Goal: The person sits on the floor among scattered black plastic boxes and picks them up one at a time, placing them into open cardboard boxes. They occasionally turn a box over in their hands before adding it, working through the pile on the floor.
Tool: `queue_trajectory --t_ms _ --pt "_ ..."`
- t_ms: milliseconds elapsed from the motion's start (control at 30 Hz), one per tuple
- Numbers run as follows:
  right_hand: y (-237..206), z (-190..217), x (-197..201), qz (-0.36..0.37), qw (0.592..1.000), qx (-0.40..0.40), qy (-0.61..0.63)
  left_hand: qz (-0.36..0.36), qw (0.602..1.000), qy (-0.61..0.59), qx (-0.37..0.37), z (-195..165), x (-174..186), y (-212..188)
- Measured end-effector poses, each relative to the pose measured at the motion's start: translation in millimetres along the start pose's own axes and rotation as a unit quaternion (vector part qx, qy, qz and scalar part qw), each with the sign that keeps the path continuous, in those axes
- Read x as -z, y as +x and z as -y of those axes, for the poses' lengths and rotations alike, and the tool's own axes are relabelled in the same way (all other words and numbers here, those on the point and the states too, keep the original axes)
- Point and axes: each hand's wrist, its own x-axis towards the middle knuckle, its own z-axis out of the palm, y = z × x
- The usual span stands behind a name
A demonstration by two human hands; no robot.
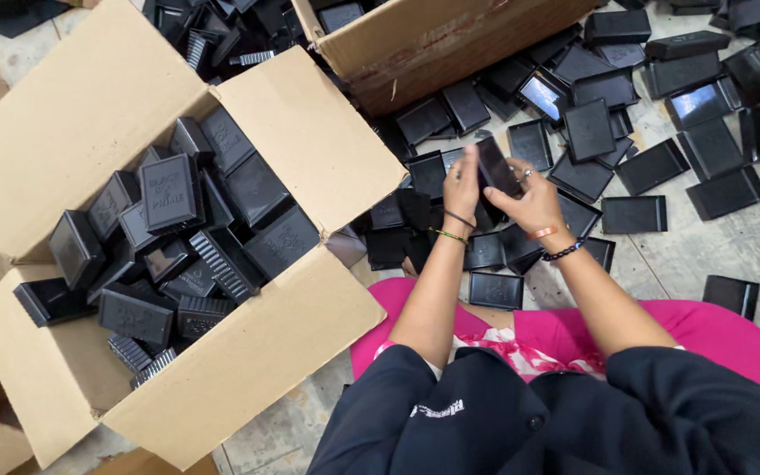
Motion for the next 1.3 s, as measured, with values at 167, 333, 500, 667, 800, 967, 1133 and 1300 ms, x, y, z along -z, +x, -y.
queue_trajectory --t_ms 167,333,500,667,800,967,1133,1300 --pt "-10.0 -1.8 4.2 0.073 0.991 -0.003 0.111 0.043 0.985 -0.154 0.062 -12.7 8.8 0.3" --pt "-21.1 5.3 -3.8 0.061 0.984 0.011 0.165 0.083 0.977 -0.184 0.070 -0.5 12.4 2.3" --pt "-22.8 26.2 -7.4 -0.022 0.992 0.106 -0.068 0.113 0.969 -0.218 0.000 5.6 10.9 2.5" --pt "-17.5 36.8 2.2 0.069 0.991 0.038 0.112 0.110 0.964 -0.241 -0.005 2.2 10.0 0.7" --pt "-17.6 33.3 8.9 0.107 0.981 0.028 0.162 0.093 0.955 -0.281 0.009 2.2 8.2 -1.8" --pt "-17.2 29.3 7.5 0.072 0.997 0.003 0.003 0.089 0.953 -0.287 0.027 7.6 10.1 0.0" --pt "-9.3 25.9 3.9 0.135 0.976 -0.025 0.171 0.100 0.944 -0.311 0.056 9.3 19.8 6.9" --pt "-11.8 10.8 1.4 0.106 0.991 0.034 0.075 0.125 0.952 -0.277 0.030 8.4 19.5 7.0"
